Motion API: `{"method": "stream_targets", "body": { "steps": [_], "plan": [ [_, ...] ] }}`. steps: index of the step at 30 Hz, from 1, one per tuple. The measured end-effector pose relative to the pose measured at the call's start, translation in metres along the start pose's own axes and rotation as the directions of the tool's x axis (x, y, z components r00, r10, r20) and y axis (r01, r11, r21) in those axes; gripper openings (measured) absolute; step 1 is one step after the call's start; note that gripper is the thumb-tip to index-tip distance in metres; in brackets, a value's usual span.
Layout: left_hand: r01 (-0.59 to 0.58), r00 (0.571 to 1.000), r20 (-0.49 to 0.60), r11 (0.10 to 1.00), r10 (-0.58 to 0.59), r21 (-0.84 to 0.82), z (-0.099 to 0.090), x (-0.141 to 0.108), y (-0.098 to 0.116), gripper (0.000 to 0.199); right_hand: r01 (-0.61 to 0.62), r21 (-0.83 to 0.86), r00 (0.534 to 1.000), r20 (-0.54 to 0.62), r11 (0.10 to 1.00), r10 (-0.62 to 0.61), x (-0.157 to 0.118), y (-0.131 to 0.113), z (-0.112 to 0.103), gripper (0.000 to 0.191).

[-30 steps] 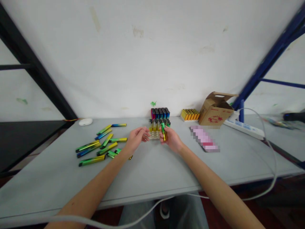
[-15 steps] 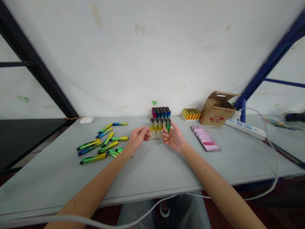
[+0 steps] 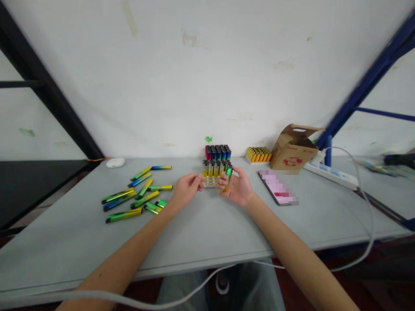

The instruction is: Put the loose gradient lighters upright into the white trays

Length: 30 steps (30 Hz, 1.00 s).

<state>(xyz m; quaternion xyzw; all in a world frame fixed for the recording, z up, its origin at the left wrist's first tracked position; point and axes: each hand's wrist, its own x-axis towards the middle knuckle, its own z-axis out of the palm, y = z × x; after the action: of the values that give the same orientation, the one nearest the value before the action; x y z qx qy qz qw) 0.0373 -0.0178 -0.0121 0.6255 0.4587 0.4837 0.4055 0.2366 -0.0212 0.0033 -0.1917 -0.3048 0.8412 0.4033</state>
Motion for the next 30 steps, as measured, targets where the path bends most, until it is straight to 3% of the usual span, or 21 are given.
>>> {"method": "stream_targets", "body": {
  "steps": [15, 22, 30],
  "plan": [
    [-0.069, 0.998, 0.014, 0.984, 0.068, 0.161, 0.001, 0.000, -0.012, 0.037, -0.043, -0.137, 0.998, 0.043, 0.990, 0.049, 0.005, 0.001, -0.005, 0.049],
    [-0.192, 0.981, 0.068, 0.867, 0.181, 0.460, -0.002, -0.005, -0.012, 0.036, -0.018, -0.161, 1.000, -0.005, 0.987, 0.017, 0.008, 0.003, -0.007, 0.044],
    [-0.252, 0.966, 0.094, 0.803, 0.240, 0.540, -0.005, -0.004, -0.014, 0.035, 0.015, -0.173, 0.999, -0.036, 0.985, -0.022, 0.005, 0.002, -0.004, 0.037]
  ]
}}
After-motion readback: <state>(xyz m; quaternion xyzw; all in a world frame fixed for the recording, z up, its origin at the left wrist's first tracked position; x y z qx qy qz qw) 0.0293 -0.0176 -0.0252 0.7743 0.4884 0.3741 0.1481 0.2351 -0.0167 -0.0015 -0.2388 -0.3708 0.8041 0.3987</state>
